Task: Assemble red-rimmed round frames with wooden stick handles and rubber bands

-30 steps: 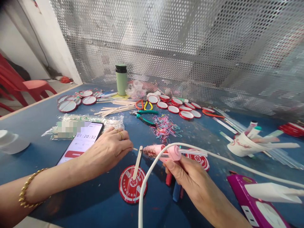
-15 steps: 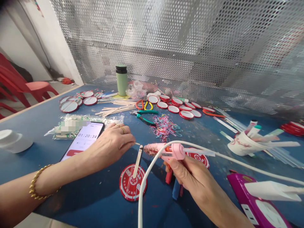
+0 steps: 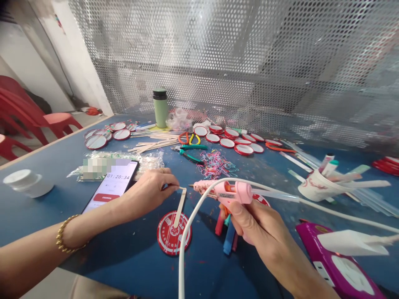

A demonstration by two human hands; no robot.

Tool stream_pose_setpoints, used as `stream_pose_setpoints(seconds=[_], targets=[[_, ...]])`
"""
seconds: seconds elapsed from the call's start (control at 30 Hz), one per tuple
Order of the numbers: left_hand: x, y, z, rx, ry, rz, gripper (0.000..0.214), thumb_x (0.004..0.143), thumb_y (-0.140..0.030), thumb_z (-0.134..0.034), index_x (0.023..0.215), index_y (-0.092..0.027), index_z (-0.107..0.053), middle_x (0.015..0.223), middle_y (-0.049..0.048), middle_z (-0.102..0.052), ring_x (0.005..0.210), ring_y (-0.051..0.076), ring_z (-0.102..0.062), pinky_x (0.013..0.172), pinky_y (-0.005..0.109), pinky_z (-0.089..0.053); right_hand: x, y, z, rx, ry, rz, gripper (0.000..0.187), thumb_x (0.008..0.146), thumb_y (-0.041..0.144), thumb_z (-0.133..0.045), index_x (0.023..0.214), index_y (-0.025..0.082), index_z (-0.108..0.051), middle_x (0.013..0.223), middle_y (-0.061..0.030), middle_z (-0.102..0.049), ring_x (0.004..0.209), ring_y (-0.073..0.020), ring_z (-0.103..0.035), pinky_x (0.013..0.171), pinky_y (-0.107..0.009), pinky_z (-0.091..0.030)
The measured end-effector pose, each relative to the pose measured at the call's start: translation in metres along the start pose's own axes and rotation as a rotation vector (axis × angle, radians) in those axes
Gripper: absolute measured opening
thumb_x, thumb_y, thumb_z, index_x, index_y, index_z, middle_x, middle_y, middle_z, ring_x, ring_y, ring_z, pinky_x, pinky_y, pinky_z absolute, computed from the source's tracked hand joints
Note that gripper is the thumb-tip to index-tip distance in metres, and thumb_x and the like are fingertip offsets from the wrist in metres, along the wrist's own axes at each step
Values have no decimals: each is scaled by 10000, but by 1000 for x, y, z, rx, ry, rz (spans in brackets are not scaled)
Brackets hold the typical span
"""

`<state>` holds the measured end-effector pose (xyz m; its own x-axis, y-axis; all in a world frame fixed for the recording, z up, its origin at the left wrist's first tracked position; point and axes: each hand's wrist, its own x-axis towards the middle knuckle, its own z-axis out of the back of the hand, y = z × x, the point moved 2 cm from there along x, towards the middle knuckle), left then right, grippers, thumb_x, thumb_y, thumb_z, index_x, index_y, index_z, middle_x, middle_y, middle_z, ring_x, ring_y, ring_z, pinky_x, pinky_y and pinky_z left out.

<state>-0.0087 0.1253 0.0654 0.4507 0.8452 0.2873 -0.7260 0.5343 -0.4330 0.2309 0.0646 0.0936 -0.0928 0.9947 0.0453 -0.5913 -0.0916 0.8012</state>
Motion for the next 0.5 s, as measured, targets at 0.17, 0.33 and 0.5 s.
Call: stream_pose_setpoints(seconds=[0.17,0.33,0.5], targets=[[0,-1,-5,-52,10,13,189,879,-125,-571,826,-168,-748,787,34,-688,765,153,-629,731,267,-464,-3,-4,4,40,-26,-4,524,870,681,-489,831,194,-680,604,8,-493,555,-144,-426,521,-277,-357],[0,0,-12,-58,3,46,199,900,-162,-568,846,-177,-759,809,38,-694,784,157,-634,748,271,-469,-6,-3,6,40,-28,21,508,880,660,-490,744,198,-654,586,7,-496,536,-141,-430,515,-273,-352],[-1,1,-16,-63,-11,50,213,914,-185,-562,835,-180,-760,808,34,-700,780,152,-636,737,262,-468,-8,-2,7,35,5,7,518,914,630,-465,683,189,-609,600,7,-477,553,-127,-418,539,-262,-351]])
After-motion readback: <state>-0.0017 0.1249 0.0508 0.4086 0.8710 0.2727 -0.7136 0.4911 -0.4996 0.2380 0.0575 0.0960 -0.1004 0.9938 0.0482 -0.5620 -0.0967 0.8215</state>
